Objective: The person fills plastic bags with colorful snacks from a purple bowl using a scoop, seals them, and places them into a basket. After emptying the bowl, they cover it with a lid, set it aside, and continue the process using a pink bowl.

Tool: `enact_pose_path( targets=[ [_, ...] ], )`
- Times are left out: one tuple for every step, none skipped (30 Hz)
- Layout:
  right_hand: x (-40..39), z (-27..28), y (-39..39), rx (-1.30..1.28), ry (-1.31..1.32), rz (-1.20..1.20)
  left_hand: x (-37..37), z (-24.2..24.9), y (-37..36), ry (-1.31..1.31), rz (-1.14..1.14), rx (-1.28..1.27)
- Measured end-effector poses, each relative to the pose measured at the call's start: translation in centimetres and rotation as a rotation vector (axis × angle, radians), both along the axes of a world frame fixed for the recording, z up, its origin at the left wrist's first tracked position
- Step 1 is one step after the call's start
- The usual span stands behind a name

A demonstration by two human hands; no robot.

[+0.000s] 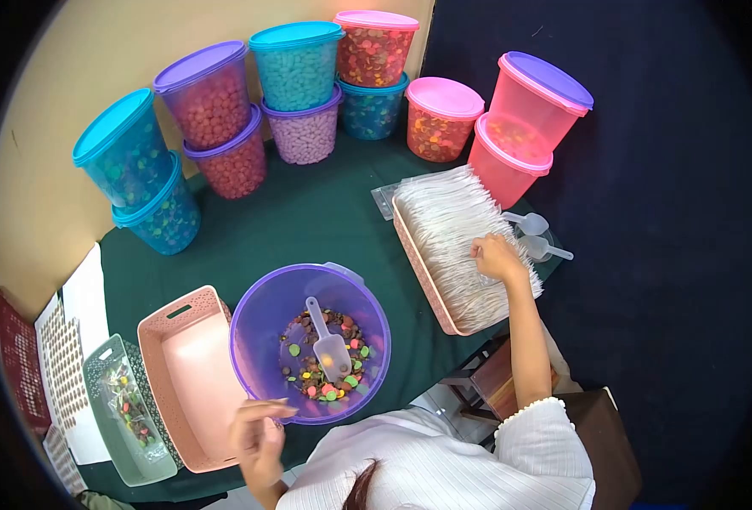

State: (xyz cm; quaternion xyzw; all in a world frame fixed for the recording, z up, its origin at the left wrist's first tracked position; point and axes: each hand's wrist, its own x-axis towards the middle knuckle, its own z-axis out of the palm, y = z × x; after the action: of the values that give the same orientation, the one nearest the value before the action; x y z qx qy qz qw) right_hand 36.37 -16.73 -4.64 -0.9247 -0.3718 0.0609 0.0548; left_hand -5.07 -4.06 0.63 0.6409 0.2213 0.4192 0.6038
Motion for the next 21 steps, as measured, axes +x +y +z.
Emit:
enact_pose_path(
  targets=[
    [0.1, -0.1, 0.1, 0.001, 0.001, -0.001, 0.6, 0.1, -0.5, 0.049, -0.038, -0.02],
    [0.3, -0.1, 0.2, -0.031, 0.022, -0.006, 1.1, 0.4, -0.6, 0.009, -0.095, -0.07],
    [0.3, -0.2, 0.2, -0.064, 0.044, -0.012, 1.2, 0.3, -0.5, 0.011, -0.098, -0.07],
    [0.0, -0.3, 0.2, -0.063, 0.045, -0.014, 1.2, 0.0, -0.3, 0.027, -0.107, -0.056],
    [-0.6, -0.4, 0.2, -0.134, 0.0, -0.014, 1.2, -0.2, -0.1, 0.043, -0.116, -0.042],
    [-1.0, -0.5, 0.2, -0.205, -0.045, -0.014, 1.1, -0.2, 0.0, 0.045, -0.116, -0.04],
    [-1.2, -0.4, 0.2, -0.203, -0.045, -0.013, 1.1, -0.3, 0.0, 0.035, -0.086, -0.056],
    [-1.2, -0.3, 0.2, -0.207, -0.046, -0.001, 1.2, -0.3, 0.1, 0.021, -0.053, -0.071],
    [-1.2, 0.0, 0.4, -0.21, -0.047, 0.013, 1.1, -0.3, 0.1, 0.018, -0.045, -0.07],
    [-1.2, 0.6, 0.4, -0.207, -0.05, 0.024, 0.9, -0.4, 0.2, 0.023, -0.039, -0.071],
    [-1.3, 1.4, 0.1, -0.129, -0.058, 0.068, 0.8, -0.4, 0.2, 0.029, -0.03, -0.071],
    [-1.5, 2.4, 0.0, -0.051, -0.063, 0.112, 0.6, -0.3, 0.3, 0.03, -0.018, -0.069],
    [-1.7, 3.5, -0.1, -0.048, -0.061, 0.123, 0.4, -0.3, 0.3, 0.023, 0.006, -0.093],
    [-1.8, 4.6, -0.3, 0.159, -0.112, 0.218, 0.2, -0.2, 0.4, 0.016, 0.03, -0.117],
    [-2.3, 6.0, -0.3, 0.368, -0.161, 0.31, 0.1, -0.2, 0.6, 0.017, 0.039, -0.114],
    [-3.6, 7.7, 0.0, 0.373, -0.158, 0.321, 0.0, -0.2, 0.8, -0.004, 0.059, -0.112],
    [-5.6, 9.7, 0.5, 0.663, 0.042, 0.153, -0.1, -0.3, 1.1, -0.027, 0.081, -0.111],
    [-7.0, 10.9, 0.9, 0.941, 0.254, -0.023, 0.0, -0.6, 1.4, -0.05, 0.103, -0.064],
    [-7.9, 11.0, 0.9, 1.14, 0.281, 0.14, 0.1, -0.5, 1.6, -0.047, 0.121, -0.059],
    [-9.5, 11.6, 1.0, 1.185, 0.356, 0.148, 0.3, -0.3, 1.7, -0.05, 0.105, -0.064],
    [-11.3, 12.0, 1.2, 1.226, 0.435, 0.157, 0.7, 0.2, 1.8, -0.052, 0.093, -0.071]
  ],
)
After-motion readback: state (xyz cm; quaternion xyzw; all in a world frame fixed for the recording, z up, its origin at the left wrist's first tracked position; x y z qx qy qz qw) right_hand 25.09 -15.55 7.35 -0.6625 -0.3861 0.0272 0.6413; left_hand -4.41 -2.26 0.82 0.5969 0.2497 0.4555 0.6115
